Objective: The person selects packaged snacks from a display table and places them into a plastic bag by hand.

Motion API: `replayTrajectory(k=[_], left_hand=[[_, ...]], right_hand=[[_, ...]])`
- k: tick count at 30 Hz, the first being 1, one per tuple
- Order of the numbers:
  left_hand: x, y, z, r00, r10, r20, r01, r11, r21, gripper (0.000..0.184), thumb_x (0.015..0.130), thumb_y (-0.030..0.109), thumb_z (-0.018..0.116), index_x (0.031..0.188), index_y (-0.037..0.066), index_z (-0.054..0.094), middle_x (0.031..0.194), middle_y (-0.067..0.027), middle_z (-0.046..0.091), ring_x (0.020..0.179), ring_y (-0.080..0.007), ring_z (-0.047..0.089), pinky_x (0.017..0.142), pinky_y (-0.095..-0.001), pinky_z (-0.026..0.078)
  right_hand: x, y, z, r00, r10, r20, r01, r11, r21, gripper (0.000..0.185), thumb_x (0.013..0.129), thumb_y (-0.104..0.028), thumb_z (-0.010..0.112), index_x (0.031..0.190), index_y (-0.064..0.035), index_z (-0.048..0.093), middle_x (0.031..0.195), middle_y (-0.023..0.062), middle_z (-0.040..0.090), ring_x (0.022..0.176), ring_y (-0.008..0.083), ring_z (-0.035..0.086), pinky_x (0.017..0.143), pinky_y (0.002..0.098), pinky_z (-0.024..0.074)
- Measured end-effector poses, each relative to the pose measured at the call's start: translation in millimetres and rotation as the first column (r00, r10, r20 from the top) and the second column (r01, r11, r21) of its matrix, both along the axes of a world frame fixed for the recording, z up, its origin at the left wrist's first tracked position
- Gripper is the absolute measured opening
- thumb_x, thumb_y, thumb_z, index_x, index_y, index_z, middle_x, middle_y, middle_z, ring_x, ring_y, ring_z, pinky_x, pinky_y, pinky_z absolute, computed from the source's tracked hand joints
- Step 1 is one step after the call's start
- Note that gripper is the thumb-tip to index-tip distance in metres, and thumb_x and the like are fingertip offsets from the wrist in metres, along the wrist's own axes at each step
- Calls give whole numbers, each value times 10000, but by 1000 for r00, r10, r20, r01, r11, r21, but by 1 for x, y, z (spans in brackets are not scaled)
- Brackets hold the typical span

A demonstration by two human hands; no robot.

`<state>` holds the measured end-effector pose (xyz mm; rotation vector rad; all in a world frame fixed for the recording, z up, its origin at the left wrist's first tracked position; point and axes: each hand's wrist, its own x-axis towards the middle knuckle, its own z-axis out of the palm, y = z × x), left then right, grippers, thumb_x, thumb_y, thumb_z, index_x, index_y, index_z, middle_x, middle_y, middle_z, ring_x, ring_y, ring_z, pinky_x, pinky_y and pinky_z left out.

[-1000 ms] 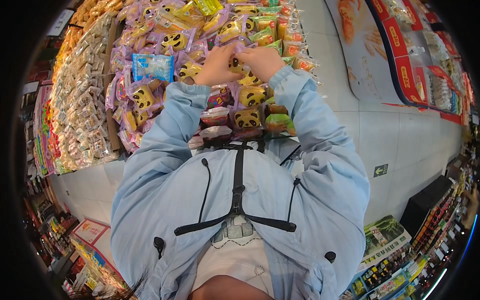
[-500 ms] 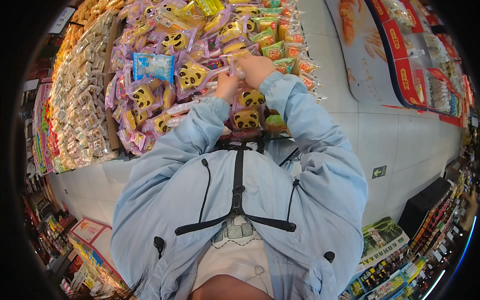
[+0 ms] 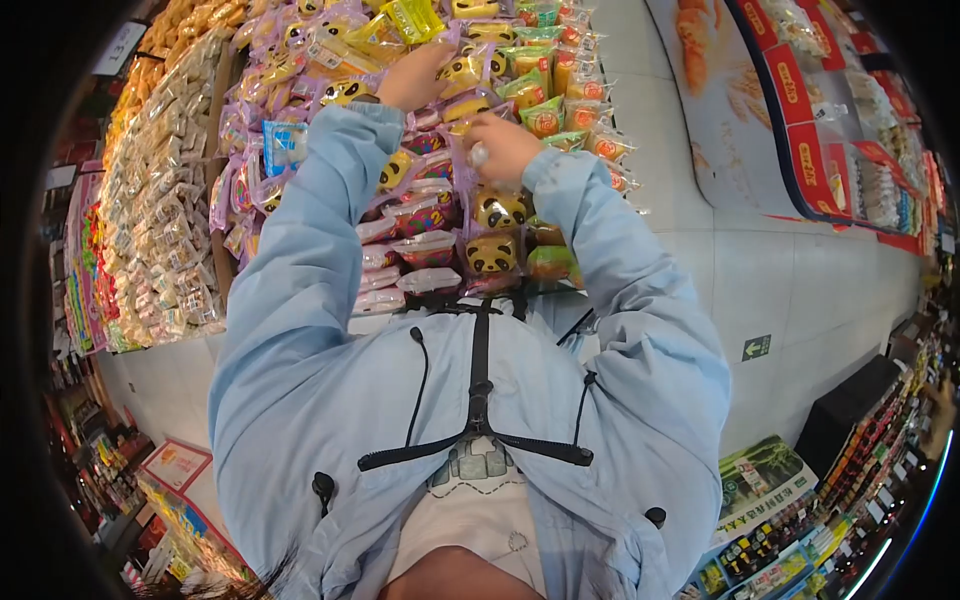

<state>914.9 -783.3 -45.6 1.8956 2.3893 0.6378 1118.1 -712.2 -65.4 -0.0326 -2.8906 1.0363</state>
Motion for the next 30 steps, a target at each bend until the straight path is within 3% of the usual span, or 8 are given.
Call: replayTrajectory(k=[3, 5, 8, 12, 18, 24, 27, 30], left_hand=[[-6, 15, 1, 969, -104, -226, 49, 971, -236, 510, 702, 236, 687, 1171, 110, 531, 1306, -108, 411, 1182, -310, 390, 956, -431, 338], [-1, 17, 0, 967, -77, -241, 15, 968, -249, 508, 692, 287, 694, 1149, 119, 553, 1318, -99, 401, 1220, -306, 342, 980, -446, 289], [-5, 26, -12, 965, -54, -257, -11, 969, -246, 492, 673, 340, 703, 1104, 132, 589, 1321, -87, 403, 1247, -301, 301, 1001, -474, 221], [-11, 23, -4, 989, 20, -150, -40, 991, -129, 408, 672, 334, 705, 1027, 144, 635, 1314, -71, 416, 1250, -300, 297, 1006, -522, 162], [-35, 22, -18, 988, -60, -142, 51, 996, -70, 480, 588, 410, 736, 972, 134, 657, 1314, -69, 417, 1277, -318, 257, 1009, -568, 118], [-9, 42, -2, 968, -75, -241, -17, 933, -358, 573, 535, 438, 738, 981, 90, 652, 1328, -80, 398, 1284, -336, 245, 1019, -611, 60], [-12, 47, -1, 974, -66, -215, 6, 962, -272, 558, 550, 440, 732, 963, 74, 651, 1319, -76, 409, 1286, -335, 246, 1014, -616, 71], [-29, 39, 2, 997, 71, -16, -72, 992, -105, 529, 549, 446, 727, 915, 71, 652, 1303, -55, 434, 1288, -301, 254, 995, -627, 74]], right_hand=[[-20, 16, 19, 991, -105, 89, 95, 990, 105, 366, 736, -88, 568, 1099, -77, 526, 1154, 124, 501, 1021, 320, 532, 861, 394, 447], [-42, 16, 9, 916, -218, 337, 112, 945, 307, 411, 755, -110, 539, 1164, -96, 504, 1231, 122, 479, 1067, 295, 523, 863, 393, 449], [-58, 12, 13, 886, -219, 409, 86, 943, 320, 472, 743, -79, 530, 1211, -92, 473, 1284, 121, 445, 1080, 289, 522, 865, 393, 448], [-66, 12, 14, 703, -247, 667, 1, 938, 346, 433, 756, -110, 539, 1183, -41, 516, 1079, 157, 593, 960, 307, 591, 810, 395, 479], [-62, 11, -4, 693, -359, 625, 61, 894, 445, 344, 772, -160, 548, 1091, -32, 565, 978, 159, 625, 926, 323, 599, 794, 401, 483], [-60, 15, 3, 879, -236, 415, 75, 927, 367, 374, 750, -164, 563, 1100, -39, 523, 1048, 143, 579, 926, 311, 593, 775, 403, 485], [-70, 13, 8, 847, -234, 477, 40, 923, 382, 363, 744, -152, 558, 1087, -44, 516, 1114, 144, 547, 914, 313, 598, 758, 401, 493], [-74, 8, 4, 916, -287, 280, 161, 903, 398, 363, 739, -165, 555, 1076, -33, 536, 1079, 146, 570, 893, 312, 609, 728, 401, 502]])
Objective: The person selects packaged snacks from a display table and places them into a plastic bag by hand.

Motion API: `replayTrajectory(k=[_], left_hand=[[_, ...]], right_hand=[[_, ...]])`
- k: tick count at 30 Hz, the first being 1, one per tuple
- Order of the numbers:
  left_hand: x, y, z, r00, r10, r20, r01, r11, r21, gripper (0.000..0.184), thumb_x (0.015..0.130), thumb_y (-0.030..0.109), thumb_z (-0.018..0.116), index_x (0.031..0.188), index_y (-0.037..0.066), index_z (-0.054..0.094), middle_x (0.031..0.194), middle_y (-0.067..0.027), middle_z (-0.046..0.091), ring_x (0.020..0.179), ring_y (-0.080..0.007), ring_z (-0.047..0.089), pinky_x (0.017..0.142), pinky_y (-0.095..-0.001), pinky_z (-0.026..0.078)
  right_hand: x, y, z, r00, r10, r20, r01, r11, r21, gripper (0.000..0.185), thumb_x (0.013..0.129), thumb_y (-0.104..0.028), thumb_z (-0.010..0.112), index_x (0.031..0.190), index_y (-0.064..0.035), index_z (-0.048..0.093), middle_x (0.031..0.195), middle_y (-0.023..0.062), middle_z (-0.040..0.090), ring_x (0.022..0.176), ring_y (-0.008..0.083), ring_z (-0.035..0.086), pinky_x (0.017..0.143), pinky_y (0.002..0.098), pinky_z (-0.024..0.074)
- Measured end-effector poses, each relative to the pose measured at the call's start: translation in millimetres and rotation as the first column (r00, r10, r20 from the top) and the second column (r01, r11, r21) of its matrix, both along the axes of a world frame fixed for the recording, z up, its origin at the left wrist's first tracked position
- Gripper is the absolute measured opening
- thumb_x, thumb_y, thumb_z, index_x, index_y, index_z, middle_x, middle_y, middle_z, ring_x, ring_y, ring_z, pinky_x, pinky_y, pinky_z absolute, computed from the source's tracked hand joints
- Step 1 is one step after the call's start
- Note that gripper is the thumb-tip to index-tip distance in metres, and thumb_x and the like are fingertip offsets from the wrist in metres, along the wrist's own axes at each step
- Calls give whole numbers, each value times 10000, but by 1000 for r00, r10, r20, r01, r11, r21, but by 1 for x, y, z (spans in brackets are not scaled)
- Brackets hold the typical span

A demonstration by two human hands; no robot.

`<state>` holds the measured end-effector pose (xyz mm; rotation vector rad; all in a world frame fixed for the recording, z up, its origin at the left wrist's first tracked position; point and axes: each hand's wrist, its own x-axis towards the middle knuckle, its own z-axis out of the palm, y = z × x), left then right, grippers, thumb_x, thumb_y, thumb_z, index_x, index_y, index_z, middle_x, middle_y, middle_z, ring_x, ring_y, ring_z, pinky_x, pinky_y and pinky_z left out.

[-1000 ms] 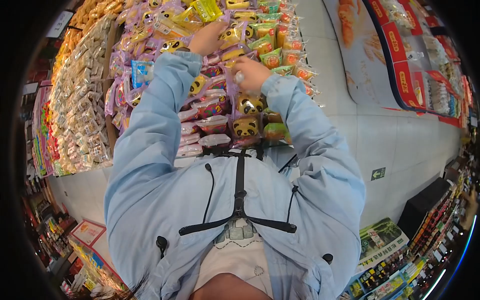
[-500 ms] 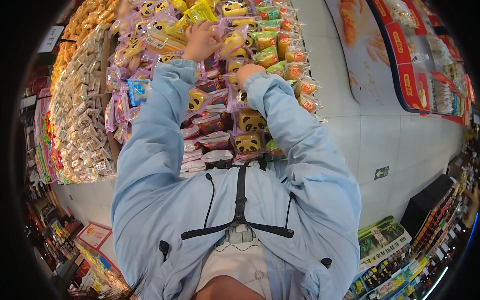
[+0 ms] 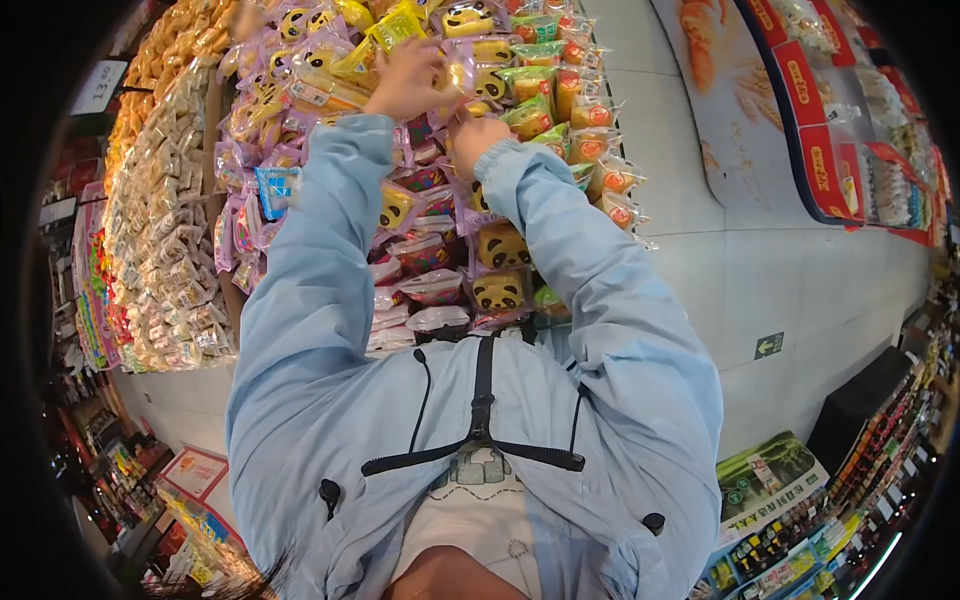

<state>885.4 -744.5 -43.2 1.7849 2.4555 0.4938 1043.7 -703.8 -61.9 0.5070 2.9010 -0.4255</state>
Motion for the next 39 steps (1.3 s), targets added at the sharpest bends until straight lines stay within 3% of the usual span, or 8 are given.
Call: replayTrajectory(k=[2, 4, 8, 13, 18, 29, 32, 39], left_hand=[[-14, -7, 1, 960, -3, 280, -69, 967, 246, 614, 543, 473, 745, 961, 41, 616, 1161, -110, 538, 1126, -277, 460, 1014, -536, 164], [-24, -10, 5, 727, -27, 686, -237, 928, 288, 591, 547, 443, 758, 937, 29, 595, 1070, -140, 586, 1002, -273, 555, 1016, -482, 187], [-11, -16, 20, 981, -80, 174, 16, 938, 345, 522, 637, 330, 757, 988, 39, 503, 893, -117, 596, 789, -243, 579, 759, -361, 435], [35, -16, 19, 987, -144, -73, 154, 975, 160, 582, 606, 367, 763, 1029, 71, 494, 977, -73, 562, 924, -236, 554, 870, -415, 309], [51, -7, -5, 942, -121, -312, 190, 961, 202, 587, 600, 376, 753, 1063, 114, 504, 1010, -43, 528, 988, -215, 500, 846, -410, 300], [48, 0, -32, 956, -56, -286, 119, 971, 208, 601, 623, 361, 732, 1118, 109, 502, 1025, -36, 528, 1003, -206, 479, 842, -401, 293], [50, 3, -41, 951, -114, -288, 173, 967, 188, 585, 671, 397, 693, 1125, 88, 490, 1033, -52, 521, 1001, -220, 473, 850, -403, 299], [57, 4, -44, 932, -100, -349, 151, 981, 121, 575, 724, 421, 640, 1137, 61, 468, 1030, -84, 506, 988, -250, 464, 854, -399, 315]], right_hand=[[-11, 5, 8, 988, 24, 155, -22, 1000, -17, 426, 727, -172, 563, 1120, -16, 509, 1064, 139, 586, 882, 305, 618, 716, 393, 507], [-16, 2, 12, 961, -5, 276, 5, 1000, 1, 440, 717, -209, 593, 1121, -42, 539, 1115, 129, 569, 922, 281, 612, 740, 373, 505], [-14, -6, 28, 896, -179, 406, 191, 981, 11, 434, 709, -301, 650, 1107, -132, 612, 1234, 108, 524, 1032, 222, 583, 800, 338, 493], [-12, 3, 17, 857, -152, 492, 222, 971, -86, 736, 693, -290, 654, 1277, 49, 360, 1197, 159, 540, 1032, 219, 582, 826, 327, 478], [4, -3, 21, 889, -206, 409, 237, 971, -24, 540, 727, -293, 626, 1177, -18, 509, 1251, 139, 494, 1040, 212, 576, 817, 341, 485], [31, -1, 8, 875, -383, 296, 371, 923, 99, 389, 771, -178, 537, 1121, -16, 584, 1404, 258, 229, 900, 272, 631, 735, 364, 515], [35, 0, 31, 891, -315, 327, 331, 943, 6, 405, 764, -216, 573, 1069, 51, 560, 1419, 192, 242, 921, 288, 619, 756, 385, 506], [56, -8, 45, 955, -289, 74, 295, 951, -90, 266, 723, -209, 602, 911, -20, 609, 1076, 122, 551, 855, 296, 610, 740, 400, 495]])
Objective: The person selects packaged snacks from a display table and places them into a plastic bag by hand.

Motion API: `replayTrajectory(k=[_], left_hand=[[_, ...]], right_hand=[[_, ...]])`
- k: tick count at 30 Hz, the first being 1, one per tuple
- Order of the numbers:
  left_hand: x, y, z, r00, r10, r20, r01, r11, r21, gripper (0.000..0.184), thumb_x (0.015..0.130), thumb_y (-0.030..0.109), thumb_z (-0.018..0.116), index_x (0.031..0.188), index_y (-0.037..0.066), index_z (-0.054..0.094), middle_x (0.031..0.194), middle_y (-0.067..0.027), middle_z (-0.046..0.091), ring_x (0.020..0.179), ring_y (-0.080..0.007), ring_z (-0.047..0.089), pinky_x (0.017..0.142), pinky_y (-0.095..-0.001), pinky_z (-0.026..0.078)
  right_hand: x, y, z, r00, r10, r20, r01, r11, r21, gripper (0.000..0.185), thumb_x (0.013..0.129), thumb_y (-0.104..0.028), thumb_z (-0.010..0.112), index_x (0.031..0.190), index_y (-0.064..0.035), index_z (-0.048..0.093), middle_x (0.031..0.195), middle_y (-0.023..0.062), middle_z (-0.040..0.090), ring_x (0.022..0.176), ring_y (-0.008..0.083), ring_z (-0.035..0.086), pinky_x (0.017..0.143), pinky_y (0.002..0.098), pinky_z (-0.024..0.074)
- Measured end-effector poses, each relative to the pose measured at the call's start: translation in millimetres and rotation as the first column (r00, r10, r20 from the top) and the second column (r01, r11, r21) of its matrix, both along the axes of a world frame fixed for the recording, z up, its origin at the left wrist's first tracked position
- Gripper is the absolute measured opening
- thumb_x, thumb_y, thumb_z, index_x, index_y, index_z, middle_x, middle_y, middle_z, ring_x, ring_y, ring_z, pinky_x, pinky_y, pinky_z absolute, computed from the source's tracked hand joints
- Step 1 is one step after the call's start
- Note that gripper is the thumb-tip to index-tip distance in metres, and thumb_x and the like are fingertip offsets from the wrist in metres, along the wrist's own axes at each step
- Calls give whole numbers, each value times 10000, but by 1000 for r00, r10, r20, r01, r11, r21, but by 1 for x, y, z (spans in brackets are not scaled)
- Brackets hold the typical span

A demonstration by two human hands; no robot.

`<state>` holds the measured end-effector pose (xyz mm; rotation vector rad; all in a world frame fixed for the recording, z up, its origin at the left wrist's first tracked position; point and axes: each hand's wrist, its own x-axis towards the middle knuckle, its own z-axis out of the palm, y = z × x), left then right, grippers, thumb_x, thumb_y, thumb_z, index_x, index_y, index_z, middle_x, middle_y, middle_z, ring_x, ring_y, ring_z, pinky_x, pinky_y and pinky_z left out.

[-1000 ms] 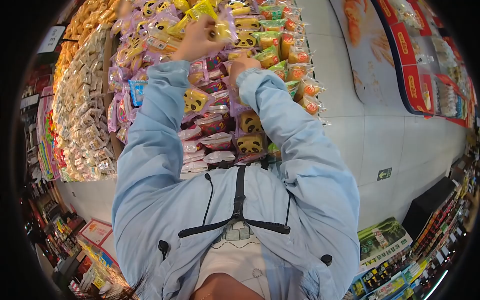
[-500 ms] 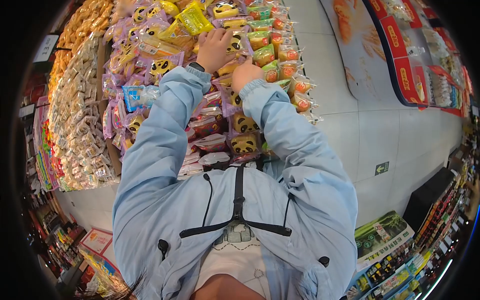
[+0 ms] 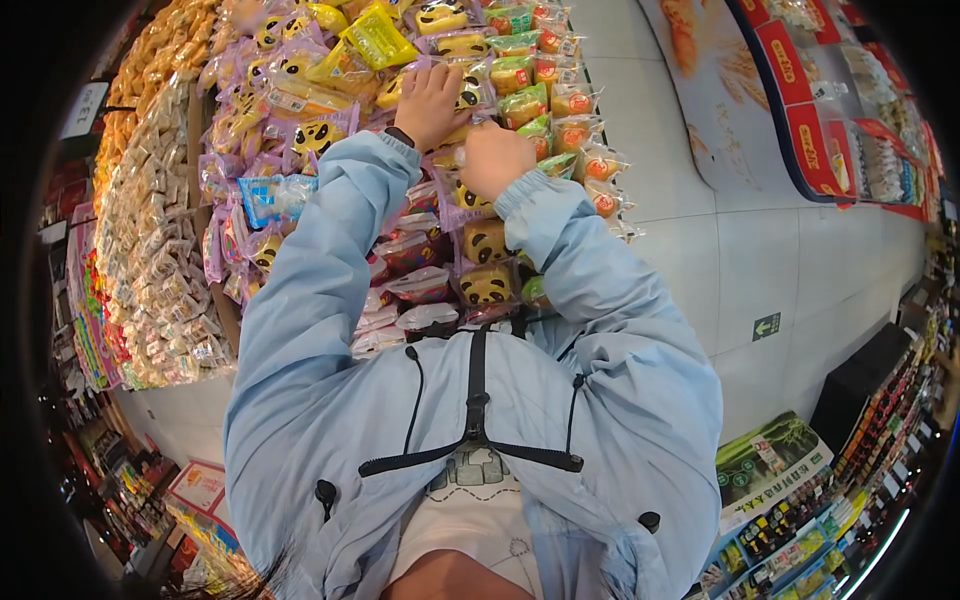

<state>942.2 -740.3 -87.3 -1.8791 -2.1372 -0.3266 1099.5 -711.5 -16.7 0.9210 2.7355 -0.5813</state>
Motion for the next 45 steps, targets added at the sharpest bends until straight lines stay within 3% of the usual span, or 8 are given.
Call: replayTrajectory(k=[13, 19, 20, 23, 29, 36, 39, 45], left_hand=[[5, -6, 3, 994, -13, 105, 32, 982, -187, 685, 699, 395, 657, 1230, 45, 403, 1096, -115, 485, 1032, -295, 453, 918, -466, 312], [-28, -18, 30, 987, -79, 142, 73, 996, 46, 666, 621, 276, 655, 1207, 58, 425, 1155, -129, 506, 1120, -297, 442, 935, -461, 310], [-44, -20, 40, 954, -62, 295, 75, 997, -33, 710, 630, 227, 651, 1266, 71, 377, 1188, -145, 503, 1158, -297, 435, 964, -462, 286], [-88, -26, 20, 973, 60, 222, 10, 953, -301, 706, 622, 221, 677, 1257, 78, 403, 1191, -139, 513, 1139, -278, 467, 967, -450, 289], [-87, -26, 31, 901, 166, 401, -20, 939, -344, 601, 619, 241, 723, 1149, 68, 499, 1104, -128, 564, 1006, -265, 549, 918, -383, 343], [-95, -40, 75, 638, -53, 768, -169, 963, 207, 601, 626, 194, 789, 1072, -46, 466, 932, -93, 553, 845, -156, 566, 694, -281, 487], [-63, -49, 103, 602, 148, 785, -311, 948, 60, 726, 668, 213, 758, 1231, -4, 355, 1023, -112, 541, 842, -183, 572, 692, -303, 493], [32, -39, 82, -213, -236, 948, -648, 761, 43, 549, 702, 259, 736, 1050, -70, 468, 992, -150, 537, 802, -181, 593, 530, -274, 504]], right_hand=[[30, -7, -17, 989, 140, 41, -139, 990, -25, 272, 680, -117, 615, 948, -72, 619, 1030, 102, 552, 892, 294, 590, 743, 397, 489], [41, -9, -13, 976, 177, -127, -178, 984, -1, 271, 688, -142, 632, 942, -55, 593, 997, 114, 553, 866, 298, 603, 728, 403, 496], [43, -9, -10, 973, 166, -160, -168, 986, 1, 286, 688, -145, 634, 955, -56, 586, 988, 112, 554, 870, 298, 601, 728, 404, 495], [45, -11, -5, 978, 165, -130, -165, 986, 8, 285, 700, -145, 624, 966, -58, 572, 971, 107, 554, 885, 294, 596, 729, 405, 493], [50, -12, -10, 969, 247, -18, -248, 967, -59, 479, 673, -111, 627, 1144, -135, 546, 1203, 85, 524, 989, 278, 570, 795, 377, 479], [63, -2, -24, 950, 265, -167, -282, 955, -91, 421, 727, -137, 585, 1147, -149, 559, 1191, 100, 529, 1037, 278, 547, 852, 372, 457], [58, 4, -20, 917, 189, -351, -256, 954, -156, 470, 719, -190, 639, 1167, -100, 529, 1195, 118, 523, 1051, 283, 538, 868, 364, 444], [14, 0, 18, 659, -175, -731, -65, 956, -287, 589, 685, -310, 720, 1143, -15, 495, 1082, 161, 566, 975, 301, 567, 839, 375, 450]])
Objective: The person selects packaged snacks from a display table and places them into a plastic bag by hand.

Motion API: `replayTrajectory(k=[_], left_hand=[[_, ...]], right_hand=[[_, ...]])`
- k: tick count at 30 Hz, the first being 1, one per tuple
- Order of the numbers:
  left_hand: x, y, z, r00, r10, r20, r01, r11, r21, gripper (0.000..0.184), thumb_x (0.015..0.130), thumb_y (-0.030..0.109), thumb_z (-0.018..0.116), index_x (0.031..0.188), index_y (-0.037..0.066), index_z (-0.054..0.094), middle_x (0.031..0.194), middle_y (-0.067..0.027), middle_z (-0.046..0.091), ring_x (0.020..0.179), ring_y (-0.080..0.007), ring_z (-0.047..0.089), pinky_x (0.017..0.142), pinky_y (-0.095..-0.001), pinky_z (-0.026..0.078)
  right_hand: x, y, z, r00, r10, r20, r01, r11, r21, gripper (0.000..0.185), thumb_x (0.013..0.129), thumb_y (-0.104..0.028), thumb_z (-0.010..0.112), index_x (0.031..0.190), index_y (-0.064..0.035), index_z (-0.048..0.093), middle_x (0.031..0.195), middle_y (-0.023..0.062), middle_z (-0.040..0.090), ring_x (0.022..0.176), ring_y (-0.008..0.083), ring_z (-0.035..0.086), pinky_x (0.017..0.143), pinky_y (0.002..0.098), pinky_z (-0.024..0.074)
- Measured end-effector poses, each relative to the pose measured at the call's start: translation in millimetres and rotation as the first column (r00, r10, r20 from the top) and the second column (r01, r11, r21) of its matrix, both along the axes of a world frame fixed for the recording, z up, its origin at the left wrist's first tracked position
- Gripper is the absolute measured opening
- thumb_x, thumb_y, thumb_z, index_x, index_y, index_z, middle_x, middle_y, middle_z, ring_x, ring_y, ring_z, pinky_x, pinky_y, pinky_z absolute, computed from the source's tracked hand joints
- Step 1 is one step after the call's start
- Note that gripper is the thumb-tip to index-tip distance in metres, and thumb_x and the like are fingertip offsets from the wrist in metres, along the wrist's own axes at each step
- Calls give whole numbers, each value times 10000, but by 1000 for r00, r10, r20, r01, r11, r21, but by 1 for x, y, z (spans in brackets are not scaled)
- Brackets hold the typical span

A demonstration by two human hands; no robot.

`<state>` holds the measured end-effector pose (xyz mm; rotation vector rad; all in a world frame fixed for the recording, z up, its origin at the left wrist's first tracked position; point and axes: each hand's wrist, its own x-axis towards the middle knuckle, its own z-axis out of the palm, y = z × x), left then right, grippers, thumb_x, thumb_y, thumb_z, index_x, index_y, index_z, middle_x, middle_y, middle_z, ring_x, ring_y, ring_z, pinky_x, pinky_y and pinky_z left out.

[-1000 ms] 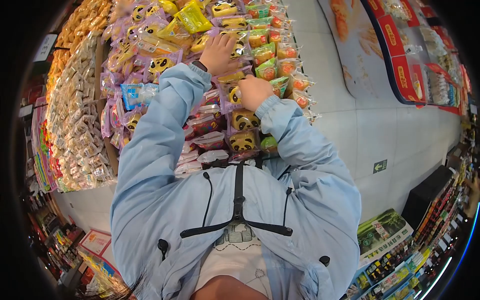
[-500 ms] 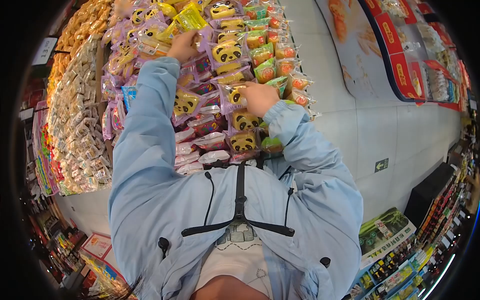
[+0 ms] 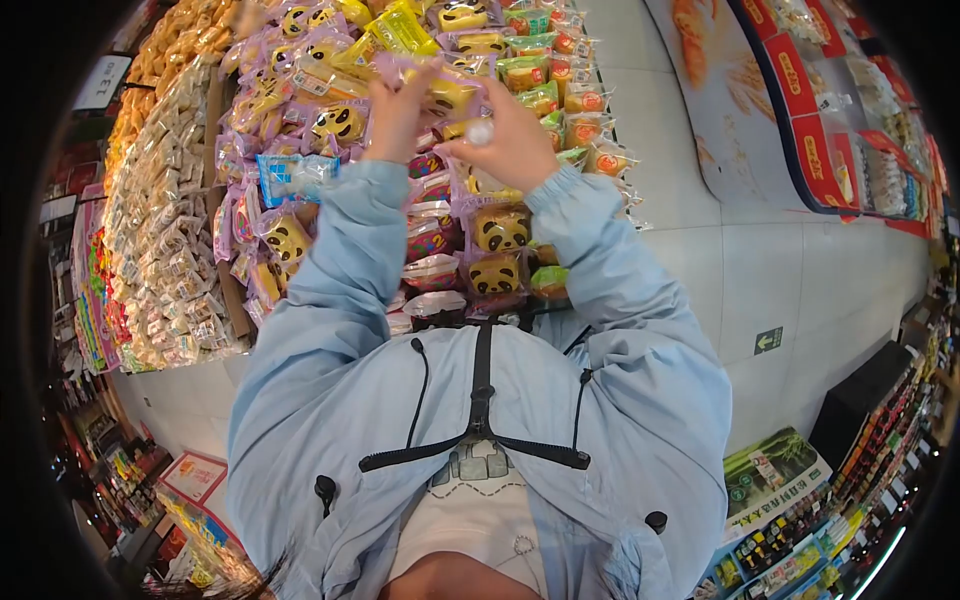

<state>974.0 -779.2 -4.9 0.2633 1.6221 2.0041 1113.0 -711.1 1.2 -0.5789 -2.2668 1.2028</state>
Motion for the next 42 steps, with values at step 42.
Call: replayTrajectory(k=[42], left_hand=[[-63, 39, -88, 286, -586, -758, 302, 806, -509, 467, 722, -37, 568, 1156, 135, 572, 1163, -133, 510, 1078, -299, 489, 928, -360, 403]], right_hand=[[-34, 59, -59, 930, -191, 313, 63, 925, 375, 120, 790, -203, 573, 893, -141, 580, 792, 97, 625, 773, 305, 603, 651, 413, 463]])
